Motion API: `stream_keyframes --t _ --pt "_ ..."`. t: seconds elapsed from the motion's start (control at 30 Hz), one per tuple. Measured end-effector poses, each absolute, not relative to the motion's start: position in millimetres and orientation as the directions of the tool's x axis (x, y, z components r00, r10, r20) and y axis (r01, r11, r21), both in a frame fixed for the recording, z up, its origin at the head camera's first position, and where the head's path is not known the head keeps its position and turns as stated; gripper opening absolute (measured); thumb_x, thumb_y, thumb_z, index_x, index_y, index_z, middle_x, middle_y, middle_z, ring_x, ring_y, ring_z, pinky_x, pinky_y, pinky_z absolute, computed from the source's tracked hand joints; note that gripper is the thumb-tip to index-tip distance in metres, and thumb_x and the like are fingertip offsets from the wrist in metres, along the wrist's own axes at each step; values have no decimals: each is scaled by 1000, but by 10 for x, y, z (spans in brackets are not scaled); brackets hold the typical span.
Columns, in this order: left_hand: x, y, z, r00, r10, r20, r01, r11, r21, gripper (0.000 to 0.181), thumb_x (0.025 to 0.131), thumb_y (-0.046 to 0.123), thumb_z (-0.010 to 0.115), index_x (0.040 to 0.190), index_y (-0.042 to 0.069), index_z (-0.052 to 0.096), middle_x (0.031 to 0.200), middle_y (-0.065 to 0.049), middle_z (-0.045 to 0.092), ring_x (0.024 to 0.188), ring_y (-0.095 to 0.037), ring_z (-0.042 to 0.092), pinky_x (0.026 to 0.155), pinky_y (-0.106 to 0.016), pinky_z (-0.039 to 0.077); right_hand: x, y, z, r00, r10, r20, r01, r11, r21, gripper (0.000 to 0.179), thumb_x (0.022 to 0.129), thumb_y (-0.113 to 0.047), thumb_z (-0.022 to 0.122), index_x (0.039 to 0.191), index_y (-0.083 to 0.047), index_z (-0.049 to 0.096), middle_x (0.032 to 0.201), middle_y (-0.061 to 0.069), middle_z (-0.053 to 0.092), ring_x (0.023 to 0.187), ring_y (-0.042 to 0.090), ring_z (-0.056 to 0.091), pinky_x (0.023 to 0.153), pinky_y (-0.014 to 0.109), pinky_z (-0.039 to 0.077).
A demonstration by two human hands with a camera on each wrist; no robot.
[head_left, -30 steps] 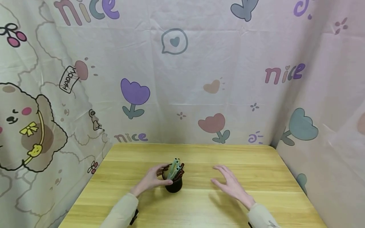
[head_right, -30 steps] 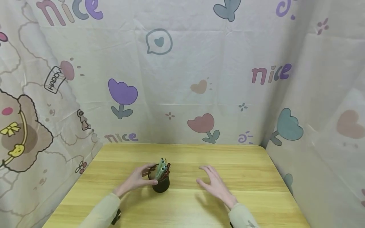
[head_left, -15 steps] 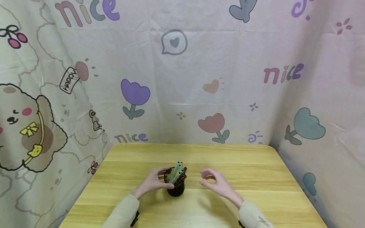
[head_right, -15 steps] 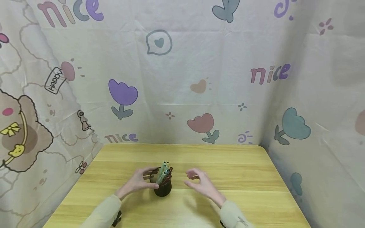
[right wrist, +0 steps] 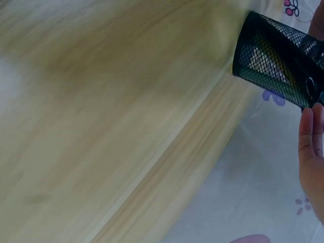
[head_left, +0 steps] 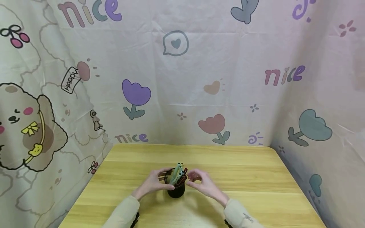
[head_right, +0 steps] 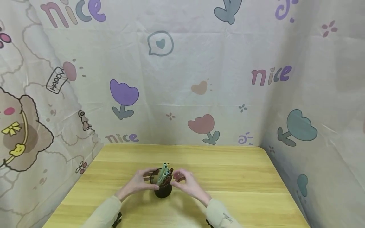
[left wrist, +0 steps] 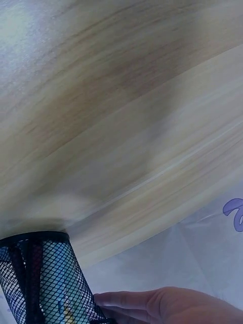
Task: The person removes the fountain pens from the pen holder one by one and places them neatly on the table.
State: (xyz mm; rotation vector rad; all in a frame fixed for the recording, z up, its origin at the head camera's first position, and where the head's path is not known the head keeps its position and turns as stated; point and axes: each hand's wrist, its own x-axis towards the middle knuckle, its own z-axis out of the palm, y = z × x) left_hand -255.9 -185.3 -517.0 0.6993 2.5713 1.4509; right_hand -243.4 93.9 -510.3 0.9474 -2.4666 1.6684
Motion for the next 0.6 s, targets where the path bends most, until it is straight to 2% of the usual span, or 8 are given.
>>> stream_keyframes --t 0.23,0.6 --pt "-2547 -1849 -5170 -891 438 120 325 429 843 80 77 28 89 143 2 52 145 -28 53 127 -48 58 105 -55 53 -2433 811 -5120 -828 -452 332 -470 238 -850 28 87 -13 77 112 -3 67 96 15 73 80 7 64 77 22 59" --pt "-2539 -1848 -5163 -888 440 130 340 439 832 82 76 30 89 143 -1 51 145 -30 52 126 -48 59 104 -54 54 -2460 738 -5115 -817 -431 384 -522 266 -810 17 85 -10 78 99 -5 69 85 9 69 72 -3 58 67 22 60"
